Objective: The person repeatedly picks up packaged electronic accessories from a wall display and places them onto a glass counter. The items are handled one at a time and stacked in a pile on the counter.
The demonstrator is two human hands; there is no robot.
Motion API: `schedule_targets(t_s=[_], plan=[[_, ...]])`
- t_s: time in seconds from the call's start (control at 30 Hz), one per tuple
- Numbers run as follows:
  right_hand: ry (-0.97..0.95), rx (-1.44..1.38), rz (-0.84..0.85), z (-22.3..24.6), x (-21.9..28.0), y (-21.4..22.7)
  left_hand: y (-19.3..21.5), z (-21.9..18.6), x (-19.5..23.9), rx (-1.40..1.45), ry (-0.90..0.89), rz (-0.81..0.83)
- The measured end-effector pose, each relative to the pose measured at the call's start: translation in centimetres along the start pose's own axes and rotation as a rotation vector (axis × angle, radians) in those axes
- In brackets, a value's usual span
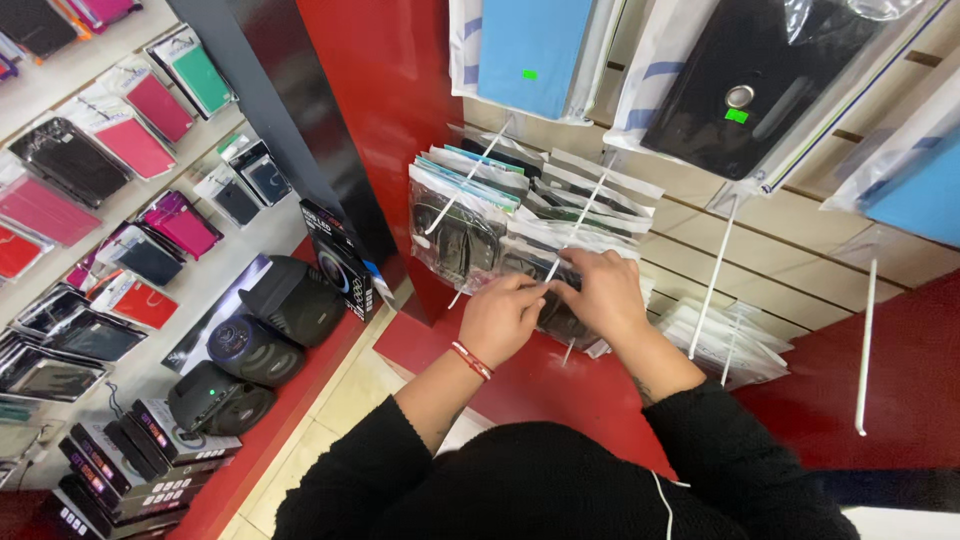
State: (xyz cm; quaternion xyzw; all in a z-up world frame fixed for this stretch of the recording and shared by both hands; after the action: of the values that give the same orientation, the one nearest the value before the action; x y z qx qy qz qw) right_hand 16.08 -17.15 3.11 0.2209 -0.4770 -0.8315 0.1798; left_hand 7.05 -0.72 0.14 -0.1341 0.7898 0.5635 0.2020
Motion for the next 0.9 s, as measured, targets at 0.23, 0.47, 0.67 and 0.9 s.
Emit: schedule_targets(t_s=[0.23,0.47,0.67,0.9], plan=[[-0.032,-0.225,0.184,0.2,-0.6,0.0,2.4,0.0,-0.5,-0.009,0.001,0.133],[-0.082,-0.319,0.131,2.2,0.3,0.4,4.1,1.0,-1.9,0.076,-0.083,0.332],[-0.098,-0.280,0.036,3.1,1.3,0.5,2.6,3.9,-1.7,0.157,-0.137,0.163],[-0.101,-0.331,-0.085,6.4,3.7,0.7,5.1,5.5,-0.3,0.196,-0.162,-0.051]])
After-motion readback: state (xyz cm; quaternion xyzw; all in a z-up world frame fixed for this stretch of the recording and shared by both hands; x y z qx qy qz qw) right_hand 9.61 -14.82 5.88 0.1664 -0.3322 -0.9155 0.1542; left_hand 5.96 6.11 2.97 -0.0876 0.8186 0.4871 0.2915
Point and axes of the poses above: each hand's wrist, its own x-axis away from the middle knuckle, its own y-axis out of the back of the hand, z = x × y, the point moved 3 cm from there along -x, towards the middle knuckle, and after that the axes turned 15 degrees about -x, right-handed, at the moved point
